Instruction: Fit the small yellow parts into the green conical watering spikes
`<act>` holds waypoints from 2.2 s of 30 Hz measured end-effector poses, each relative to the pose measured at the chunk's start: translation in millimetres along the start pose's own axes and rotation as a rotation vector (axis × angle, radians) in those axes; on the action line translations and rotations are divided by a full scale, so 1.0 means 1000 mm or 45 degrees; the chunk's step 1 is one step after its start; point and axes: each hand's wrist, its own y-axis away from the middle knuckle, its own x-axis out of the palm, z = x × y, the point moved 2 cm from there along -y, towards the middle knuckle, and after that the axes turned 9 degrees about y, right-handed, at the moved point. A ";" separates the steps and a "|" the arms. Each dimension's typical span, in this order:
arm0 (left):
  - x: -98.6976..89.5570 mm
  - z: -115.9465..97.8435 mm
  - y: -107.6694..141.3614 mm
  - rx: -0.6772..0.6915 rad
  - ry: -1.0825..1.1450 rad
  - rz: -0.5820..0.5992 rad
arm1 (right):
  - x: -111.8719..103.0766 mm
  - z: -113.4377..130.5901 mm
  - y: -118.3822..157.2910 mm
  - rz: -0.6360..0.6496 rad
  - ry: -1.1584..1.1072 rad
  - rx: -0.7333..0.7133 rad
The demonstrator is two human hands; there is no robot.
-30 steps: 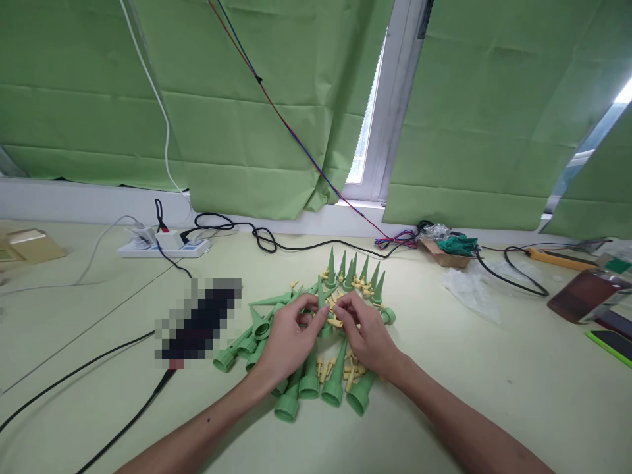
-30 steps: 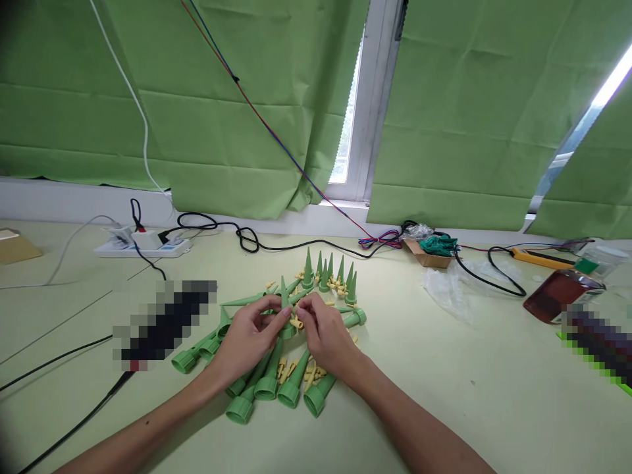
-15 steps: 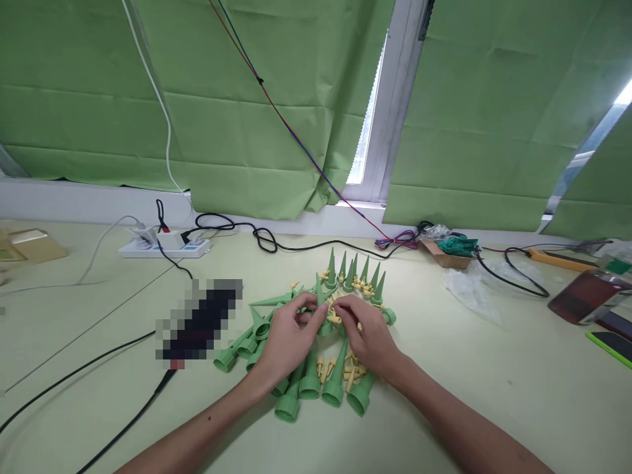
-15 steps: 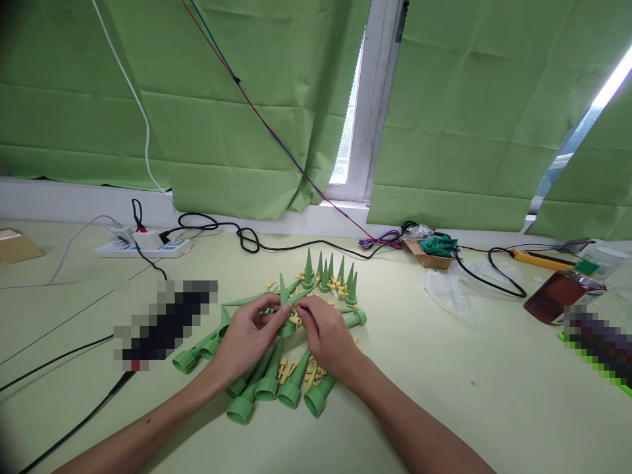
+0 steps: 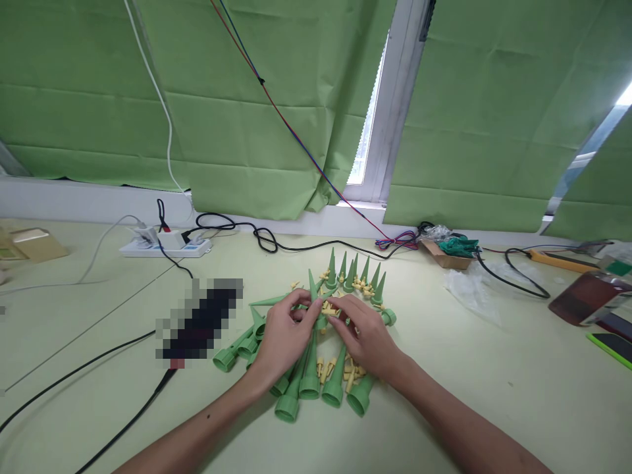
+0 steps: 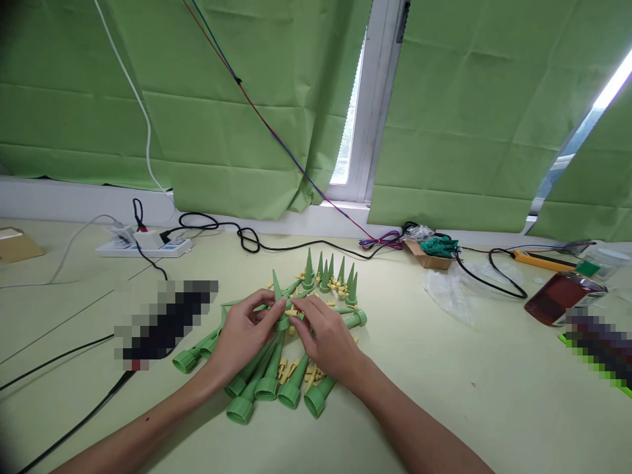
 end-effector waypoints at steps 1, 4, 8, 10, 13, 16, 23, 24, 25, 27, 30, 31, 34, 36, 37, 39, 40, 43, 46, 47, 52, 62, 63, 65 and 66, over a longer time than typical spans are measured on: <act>0.000 0.000 0.000 0.004 -0.014 -0.002 | 0.001 -0.001 0.000 -0.008 0.011 -0.008; 0.000 0.001 0.000 0.029 -0.054 -0.001 | 0.004 -0.005 0.001 -0.033 0.040 -0.038; 0.000 0.002 0.000 0.070 -0.103 0.004 | 0.008 -0.008 0.003 -0.064 0.082 -0.067; -0.001 0.003 0.000 0.082 -0.129 0.006 | 0.008 -0.008 0.004 -0.040 0.104 -0.060; -0.001 0.004 0.000 0.095 -0.152 0.008 | 0.007 -0.007 0.003 -0.004 0.141 -0.032; 0.000 0.004 0.000 0.113 -0.151 0.021 | 0.006 -0.006 0.002 0.035 0.169 0.007; 0.002 0.002 0.002 0.092 -0.083 0.078 | 0.005 -0.003 0.001 0.117 0.185 0.082; 0.002 0.002 0.002 0.092 -0.076 0.082 | 0.005 -0.003 0.001 0.124 0.181 0.092; 0.002 0.002 0.003 0.093 -0.071 0.083 | 0.005 -0.003 0.001 0.130 0.178 0.105; 0.003 0.002 0.003 0.101 -0.064 0.084 | 0.005 -0.003 0.001 0.138 0.172 0.130; 0.003 0.002 0.004 0.122 -0.055 0.095 | 0.005 -0.003 0.001 0.144 0.148 0.178; 0.004 0.001 0.004 0.131 -0.053 0.102 | 0.006 -0.004 0.001 0.148 0.134 0.198; 0.004 -0.001 0.005 0.134 -0.058 0.130 | 0.006 -0.005 0.001 0.141 0.081 0.257; 0.004 -0.002 0.006 0.117 -0.064 0.141 | 0.006 -0.005 0.000 0.118 0.039 0.284; 0.004 -0.002 0.006 0.115 -0.065 0.148 | 0.006 -0.006 0.000 0.105 0.020 0.296; 0.004 -0.003 0.007 0.113 -0.055 0.169 | 0.006 -0.006 0.000 0.087 -0.016 0.318; 0.005 -0.003 0.007 0.116 -0.045 0.177 | 0.006 -0.007 0.000 0.081 -0.029 0.328; 0.005 -0.002 0.007 0.128 0.015 0.188 | 0.006 -0.007 -0.001 0.069 -0.060 0.358; 0.005 -0.003 0.008 0.125 0.087 0.197 | 0.005 -0.006 -0.001 0.050 -0.078 0.382; 0.004 -0.004 0.008 0.121 0.109 0.196 | 0.005 -0.005 -0.001 0.044 -0.082 0.388; 0.002 -0.010 0.008 0.099 0.157 0.126 | 0.002 -0.001 -0.002 -0.015 -0.094 0.411; 0.007 -0.003 0.004 -0.050 0.286 0.194 | -0.002 0.001 -0.003 -0.114 -0.108 0.339; 0.007 -0.004 0.005 -0.054 0.292 0.203 | -0.002 0.001 -0.003 -0.108 -0.108 0.332; 0.007 -0.005 0.005 -0.049 0.301 0.221 | -0.001 0.000 -0.002 -0.099 -0.106 0.324; 0.007 -0.006 0.005 -0.045 0.300 0.230 | -0.001 -0.001 -0.002 -0.096 -0.101 0.322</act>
